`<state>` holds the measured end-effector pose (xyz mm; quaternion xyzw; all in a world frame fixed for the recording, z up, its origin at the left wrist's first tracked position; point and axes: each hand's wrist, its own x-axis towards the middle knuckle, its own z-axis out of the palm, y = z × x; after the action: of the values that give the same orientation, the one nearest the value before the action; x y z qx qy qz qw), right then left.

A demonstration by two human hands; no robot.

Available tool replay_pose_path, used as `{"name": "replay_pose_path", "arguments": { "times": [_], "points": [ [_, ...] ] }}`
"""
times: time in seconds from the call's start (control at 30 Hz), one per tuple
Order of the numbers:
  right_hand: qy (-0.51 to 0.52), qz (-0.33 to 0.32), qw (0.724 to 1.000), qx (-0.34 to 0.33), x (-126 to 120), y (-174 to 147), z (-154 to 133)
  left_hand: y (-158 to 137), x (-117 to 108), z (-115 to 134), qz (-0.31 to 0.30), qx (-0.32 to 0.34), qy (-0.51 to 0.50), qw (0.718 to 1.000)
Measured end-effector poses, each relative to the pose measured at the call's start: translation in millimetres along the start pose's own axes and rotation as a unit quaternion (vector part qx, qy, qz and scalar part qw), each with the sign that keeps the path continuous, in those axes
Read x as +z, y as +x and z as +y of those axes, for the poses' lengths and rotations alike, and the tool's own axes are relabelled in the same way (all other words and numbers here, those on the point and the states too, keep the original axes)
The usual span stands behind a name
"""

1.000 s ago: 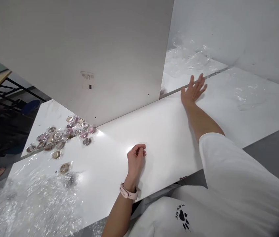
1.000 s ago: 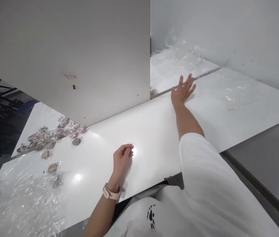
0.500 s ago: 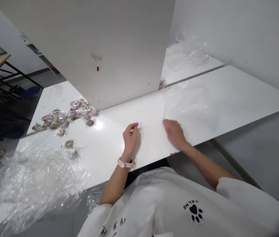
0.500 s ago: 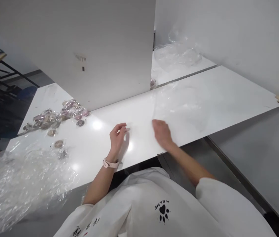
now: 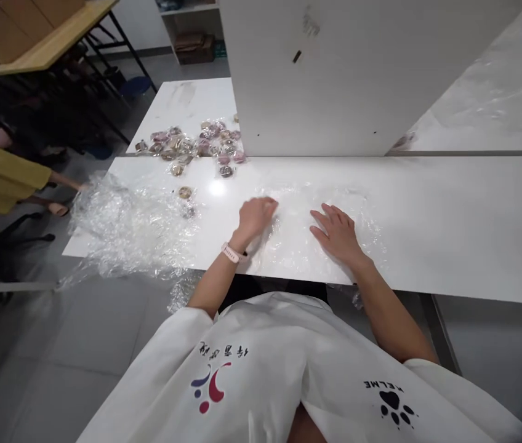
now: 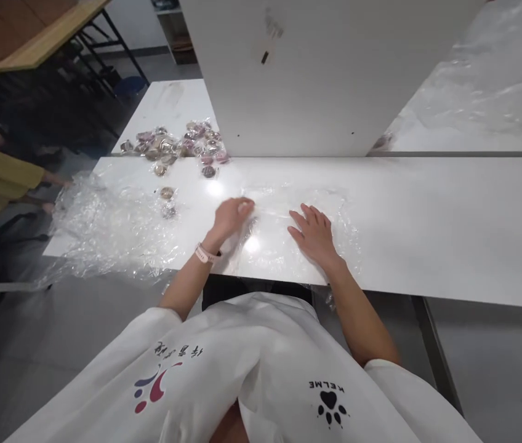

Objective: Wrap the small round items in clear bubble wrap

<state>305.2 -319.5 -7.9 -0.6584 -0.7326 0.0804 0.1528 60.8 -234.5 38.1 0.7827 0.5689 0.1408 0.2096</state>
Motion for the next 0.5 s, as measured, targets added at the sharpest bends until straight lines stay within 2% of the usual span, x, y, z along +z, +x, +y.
{"name": "replay_pose_path", "arguments": {
  "times": [0.07, 0.1, 0.17, 0.23, 0.33, 0.4, 0.5],
  "points": [
    [-0.021, -0.018, 0.999, -0.017, 8, 2, 4, 33, -18, -19, 0.114, -0.11, 0.041, 0.987],
    [-0.028, -0.016, 0.999, -0.021, 11, 1, 4, 52, -26, -31, 0.137, -0.152, 0.068, 0.976],
    [-0.033, -0.01, 0.999, -0.022, 13, 0, 4, 88, -42, -57, 0.097, -0.209, 0.103, 0.968],
    [-0.031, -0.009, 0.999, -0.022, 14, 0, 3, 116, -55, -81, 0.015, -0.209, 0.124, 0.97],
    [-0.022, -0.008, 0.999, -0.023, 13, 0, 4, 137, -70, -99, -0.081, -0.152, 0.157, 0.972],
    [-0.017, -0.006, 1.0, -0.023, 14, 0, 5, 137, -74, -100, -0.096, -0.118, 0.194, 0.969],
    [-0.019, -0.008, 1.0, -0.023, 15, 1, 5, 128, -69, -94, -0.072, -0.099, 0.252, 0.96]
  ]
}}
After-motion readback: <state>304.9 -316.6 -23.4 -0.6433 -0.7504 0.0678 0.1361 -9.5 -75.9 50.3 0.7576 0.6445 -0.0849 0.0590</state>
